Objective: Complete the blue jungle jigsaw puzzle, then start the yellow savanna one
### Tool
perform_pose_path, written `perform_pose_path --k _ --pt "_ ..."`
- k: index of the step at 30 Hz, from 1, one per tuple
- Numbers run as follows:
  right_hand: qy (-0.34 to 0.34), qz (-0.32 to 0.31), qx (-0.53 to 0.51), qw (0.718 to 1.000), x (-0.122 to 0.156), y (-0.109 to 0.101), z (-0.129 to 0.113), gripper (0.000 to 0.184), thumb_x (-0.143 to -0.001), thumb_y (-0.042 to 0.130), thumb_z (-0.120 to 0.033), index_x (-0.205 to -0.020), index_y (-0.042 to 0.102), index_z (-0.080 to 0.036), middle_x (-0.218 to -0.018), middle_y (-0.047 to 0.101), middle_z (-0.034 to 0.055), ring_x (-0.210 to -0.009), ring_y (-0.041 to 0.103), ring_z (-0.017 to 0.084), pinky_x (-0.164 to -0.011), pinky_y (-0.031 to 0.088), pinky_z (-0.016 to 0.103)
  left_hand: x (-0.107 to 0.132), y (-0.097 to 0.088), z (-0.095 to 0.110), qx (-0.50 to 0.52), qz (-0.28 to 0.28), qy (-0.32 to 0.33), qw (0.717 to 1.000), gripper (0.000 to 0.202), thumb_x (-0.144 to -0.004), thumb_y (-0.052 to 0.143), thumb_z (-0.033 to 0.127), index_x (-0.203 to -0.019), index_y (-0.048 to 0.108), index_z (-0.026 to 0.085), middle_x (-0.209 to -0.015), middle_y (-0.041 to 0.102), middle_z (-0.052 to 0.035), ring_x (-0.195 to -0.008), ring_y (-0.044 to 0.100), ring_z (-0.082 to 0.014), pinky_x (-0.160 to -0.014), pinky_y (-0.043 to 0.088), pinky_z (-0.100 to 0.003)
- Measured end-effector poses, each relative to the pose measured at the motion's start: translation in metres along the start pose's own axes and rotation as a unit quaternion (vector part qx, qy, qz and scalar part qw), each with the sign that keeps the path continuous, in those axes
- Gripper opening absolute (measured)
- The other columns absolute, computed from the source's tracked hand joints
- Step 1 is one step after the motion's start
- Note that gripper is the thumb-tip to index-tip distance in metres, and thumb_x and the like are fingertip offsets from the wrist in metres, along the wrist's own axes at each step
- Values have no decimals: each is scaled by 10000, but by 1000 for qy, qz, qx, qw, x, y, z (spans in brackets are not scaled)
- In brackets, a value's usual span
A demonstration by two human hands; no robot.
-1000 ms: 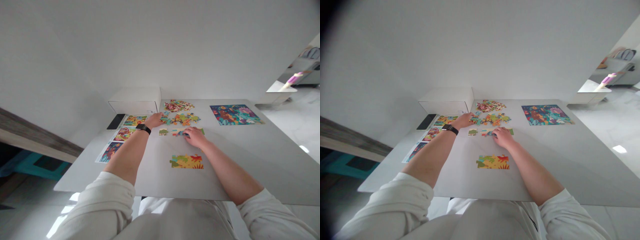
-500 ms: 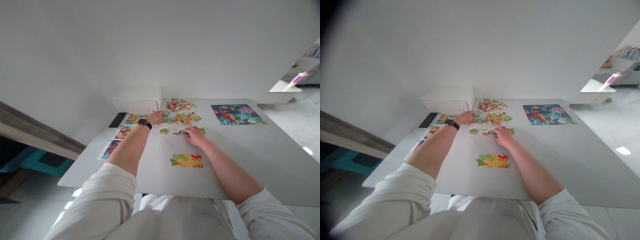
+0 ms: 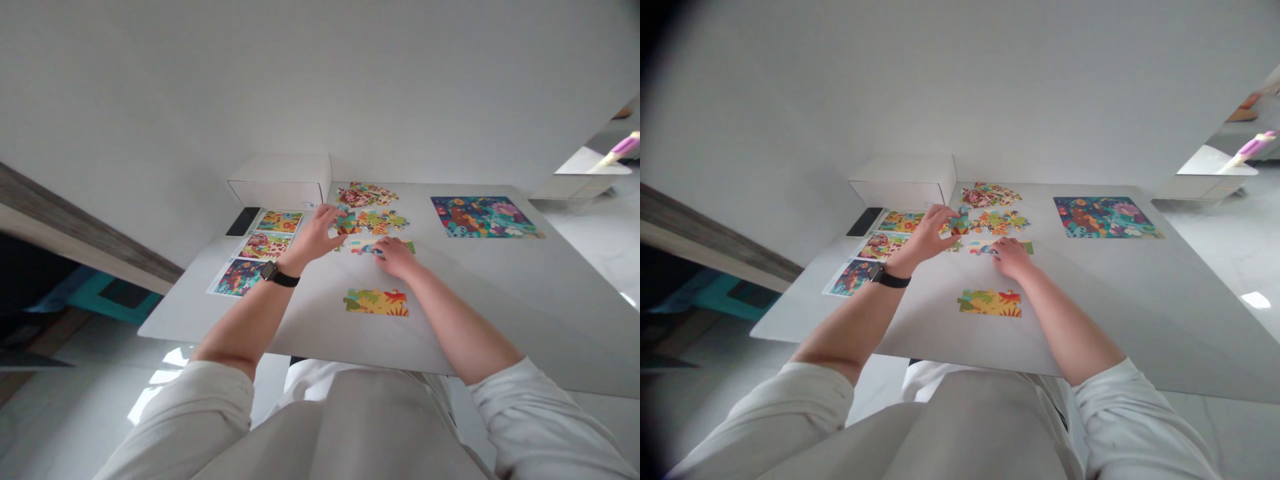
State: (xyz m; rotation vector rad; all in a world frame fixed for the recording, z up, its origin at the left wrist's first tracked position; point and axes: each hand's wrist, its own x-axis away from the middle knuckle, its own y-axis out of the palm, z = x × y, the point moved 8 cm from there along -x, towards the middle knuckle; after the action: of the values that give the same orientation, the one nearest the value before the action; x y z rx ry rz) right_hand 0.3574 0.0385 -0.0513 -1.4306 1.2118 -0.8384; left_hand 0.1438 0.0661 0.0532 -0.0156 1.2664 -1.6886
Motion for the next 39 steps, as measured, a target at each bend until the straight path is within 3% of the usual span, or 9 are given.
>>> perform_pose_path --k 4,7,9,11,14,17,21,29,39 --pt "-13 32 -24 999 1 -20 -3 309 -970 638 -241 -1254 757 -253 -1416 685 101 -1323 615 311 -1165 469 499 34 -12 48 -2 18 -2 1000 411 -941 744 317 -1335 646 251 -1394 574 -138 -1329 609 -276 -1162 537 -447" --pt "-60 92 -108 988 10 -51 -14 315 -993 594 -243 -1272 741 -234 -1373 707 110 -1325 628 277 -1172 473 449 53 -8 58 3 42 -14 999 435 -947 744 300 -1364 622 273 -1404 561 -135 -1350 600 -276 -1161 548 -455" --pt "-49 109 -202 972 19 -63 -18 336 -1029 547 -287 -1324 702 -243 -1314 739 100 -1218 691 250 -1098 532 425 62 0 56 33 58 -17 998 482 -953 723 265 -1412 577 272 -1417 549 -139 -1341 609 -267 -1096 595 -427" --pt "-17 88 -294 952 28 -60 -22 365 -1044 535 -338 -1384 643 -261 -1228 769 80 -1064 740 226 -986 588 401 68 9 53 77 63 -14 995 514 -955 704 232 -1441 541 276 -1425 536 -135 -1281 647 -241 -1022 630 -383" --pt "-1 49 -397 917 40 -43 -33 447 -1022 581 -396 -1453 556 -280 -1148 772 61 -935 754 209 -865 620 375 74 20 50 127 61 2 990 533 -946 705 187 -1442 533 277 -1427 533 -123 -1045 710 -154 -922 649 -317" --pt "-17 39 -446 894 45 -31 -44 653 -935 716 -429 -1528 475 -298 -1143 759 57 -848 741 195 -806 624 364 76 22 49 148 76 14 986 521 -943 714 167 -1426 547 267 -1412 546 -116 -834 681 -78 -822 643 -271" --pt "-48 78 -441 893 46 -32 -51 797 -836 809 -370 -1553 466 -318 -1113 736 42 -774 698 170 -779 610 358 76 23 45 164 93 16 982 511 -932 746 166 -1404 565 247 -1399 555 -119 -781 668 -59 -785 632 -257" --pt "-81 117 -380 914 47 -33 -56 596 -863 785 -318 -1426 592 -290 -910 699 4 -789 689 190 -786 590 341 77 32 40 182 77 21 980 520 -910 789 186 -1381 579 251 -1386 578 -111 -804 692 -75 -795 629 -264" --pt "-79 116 -317 938 48 -33 -53 583 -835 821 -243 -1380 614 -253 -924 745 20 -782 704 195 -785 584 326 76 31 39 167 44 24 985 488 -913 799 224 -1355 593 235 -1374 600 -106 -809 692 -83 -818 630 -277"
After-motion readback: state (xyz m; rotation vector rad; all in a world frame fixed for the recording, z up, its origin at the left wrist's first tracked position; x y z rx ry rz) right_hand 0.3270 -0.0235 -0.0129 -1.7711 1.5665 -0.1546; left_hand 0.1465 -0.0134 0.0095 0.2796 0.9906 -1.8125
